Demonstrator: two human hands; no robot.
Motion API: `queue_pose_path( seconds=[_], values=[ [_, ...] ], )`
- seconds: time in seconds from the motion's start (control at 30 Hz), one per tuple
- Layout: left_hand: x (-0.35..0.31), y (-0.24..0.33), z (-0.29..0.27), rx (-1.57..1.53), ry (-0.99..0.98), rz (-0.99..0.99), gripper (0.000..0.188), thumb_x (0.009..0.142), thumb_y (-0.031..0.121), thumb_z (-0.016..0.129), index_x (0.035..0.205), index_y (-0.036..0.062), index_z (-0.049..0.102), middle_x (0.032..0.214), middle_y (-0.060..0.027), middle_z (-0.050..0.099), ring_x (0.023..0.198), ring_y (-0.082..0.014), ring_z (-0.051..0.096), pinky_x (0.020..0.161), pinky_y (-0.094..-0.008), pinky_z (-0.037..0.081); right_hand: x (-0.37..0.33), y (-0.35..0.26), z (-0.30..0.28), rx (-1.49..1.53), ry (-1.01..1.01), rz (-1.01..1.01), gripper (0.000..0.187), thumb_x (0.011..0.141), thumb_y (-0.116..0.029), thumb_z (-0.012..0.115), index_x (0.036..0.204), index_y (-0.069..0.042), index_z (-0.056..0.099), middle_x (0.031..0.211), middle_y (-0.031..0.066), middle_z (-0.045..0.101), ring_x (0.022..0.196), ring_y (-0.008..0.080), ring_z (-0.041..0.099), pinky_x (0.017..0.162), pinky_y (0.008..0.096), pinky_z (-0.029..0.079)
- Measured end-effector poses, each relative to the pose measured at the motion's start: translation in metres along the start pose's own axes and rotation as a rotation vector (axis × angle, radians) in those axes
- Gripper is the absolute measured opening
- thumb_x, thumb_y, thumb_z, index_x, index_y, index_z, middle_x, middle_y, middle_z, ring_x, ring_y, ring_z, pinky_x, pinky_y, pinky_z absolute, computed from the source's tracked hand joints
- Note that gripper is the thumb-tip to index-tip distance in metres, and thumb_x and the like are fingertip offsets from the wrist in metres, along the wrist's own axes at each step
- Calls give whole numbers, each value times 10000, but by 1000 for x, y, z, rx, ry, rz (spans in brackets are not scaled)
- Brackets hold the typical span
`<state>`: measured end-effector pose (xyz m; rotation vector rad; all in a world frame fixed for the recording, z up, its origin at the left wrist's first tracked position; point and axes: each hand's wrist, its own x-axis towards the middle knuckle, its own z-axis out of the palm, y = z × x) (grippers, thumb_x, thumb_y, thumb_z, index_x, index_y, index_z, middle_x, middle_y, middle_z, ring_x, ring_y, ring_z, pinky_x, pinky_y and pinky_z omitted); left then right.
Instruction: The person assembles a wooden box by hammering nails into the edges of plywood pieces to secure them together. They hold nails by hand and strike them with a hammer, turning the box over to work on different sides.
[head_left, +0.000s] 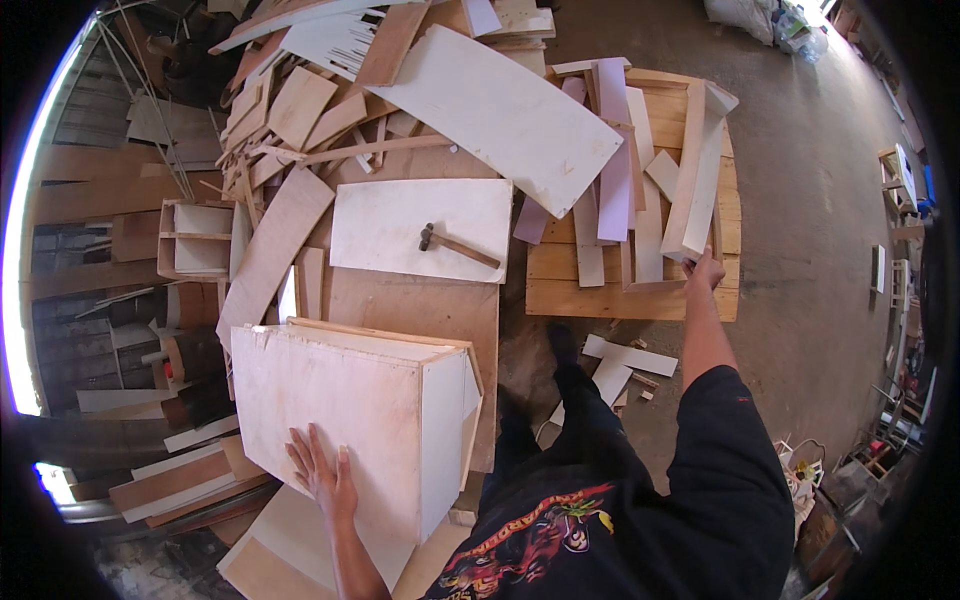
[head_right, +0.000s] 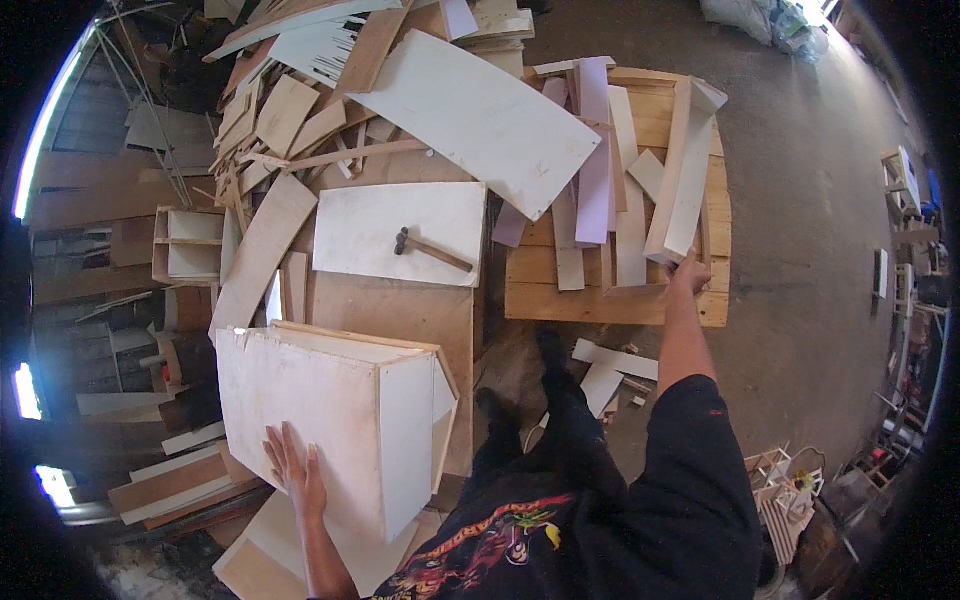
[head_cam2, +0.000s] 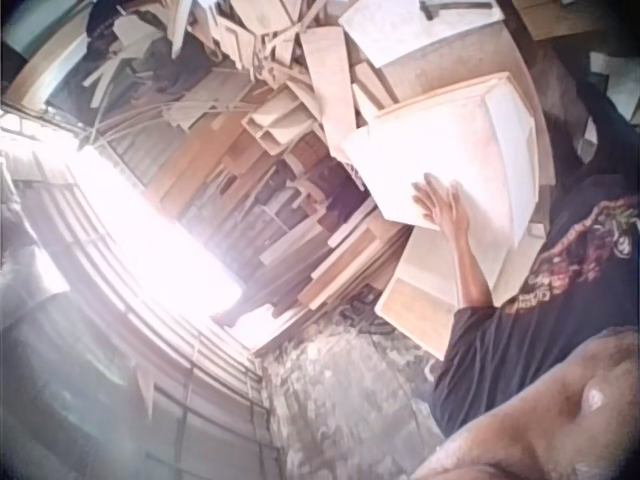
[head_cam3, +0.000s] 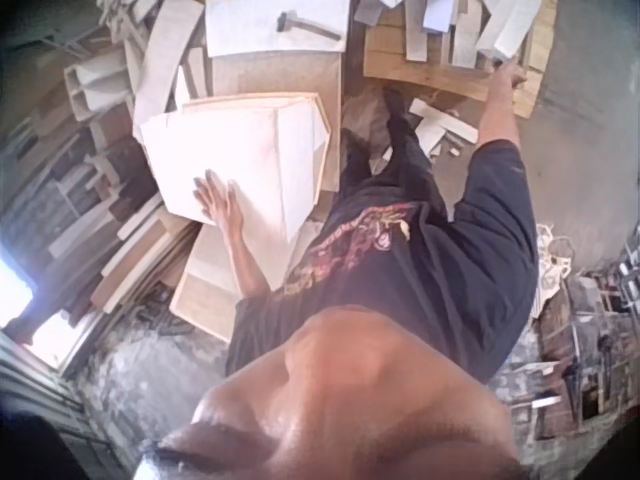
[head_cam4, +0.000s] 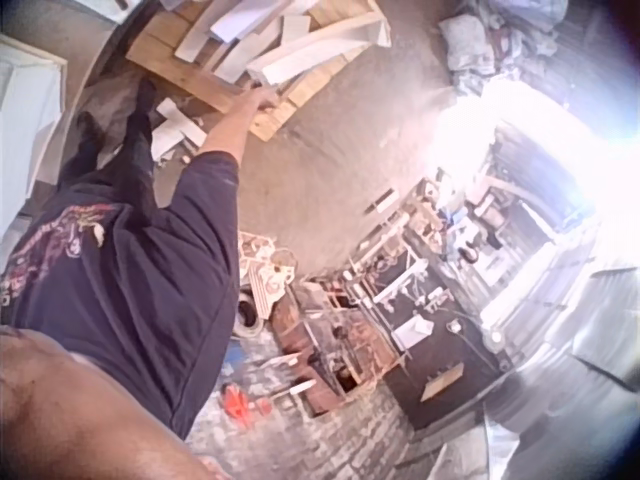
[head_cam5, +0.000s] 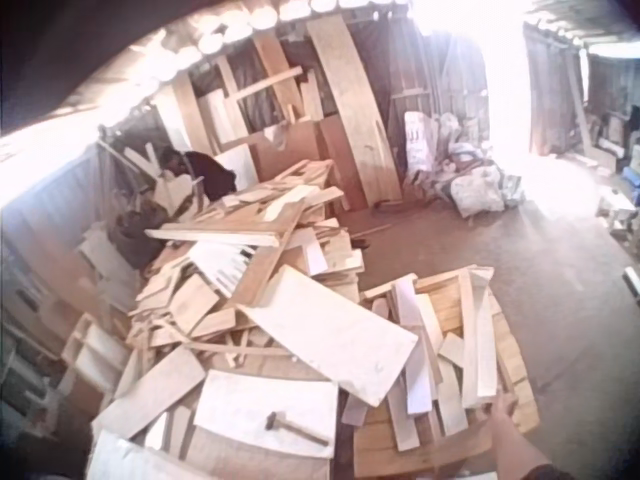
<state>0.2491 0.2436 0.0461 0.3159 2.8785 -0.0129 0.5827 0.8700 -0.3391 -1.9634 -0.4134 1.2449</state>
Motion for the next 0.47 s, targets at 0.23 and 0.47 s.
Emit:
queue_pose_path(
  seconds=[0.23, 0.47],
  values=[
    [-3, -4, 2, -18, -8, -4, 782, 1015, 668, 495, 1671, 288, 306, 1783, -73, 88, 1634, -380, -3, 1206, -759, 40, -33, 34, 20, -28, 89, -194, 412, 1022, -280, 689, 1286, -17, 514, 1051, 139, 691, 812, 236, 699, 653, 350, 627],
    [-5, -5, 0, -83, -17, 6, 812, 996, 692, 518, 1670, 293, 305, 1782, -79, 81, 1631, -394, -24, 1201, -769, 12, -220, 113, 30, -121, -1160, -571, 738, 993, -167, 708, 1639, -134, 353, 1191, 30, 668, 988, 116, 621, 908, 317, 525]
  ],
)
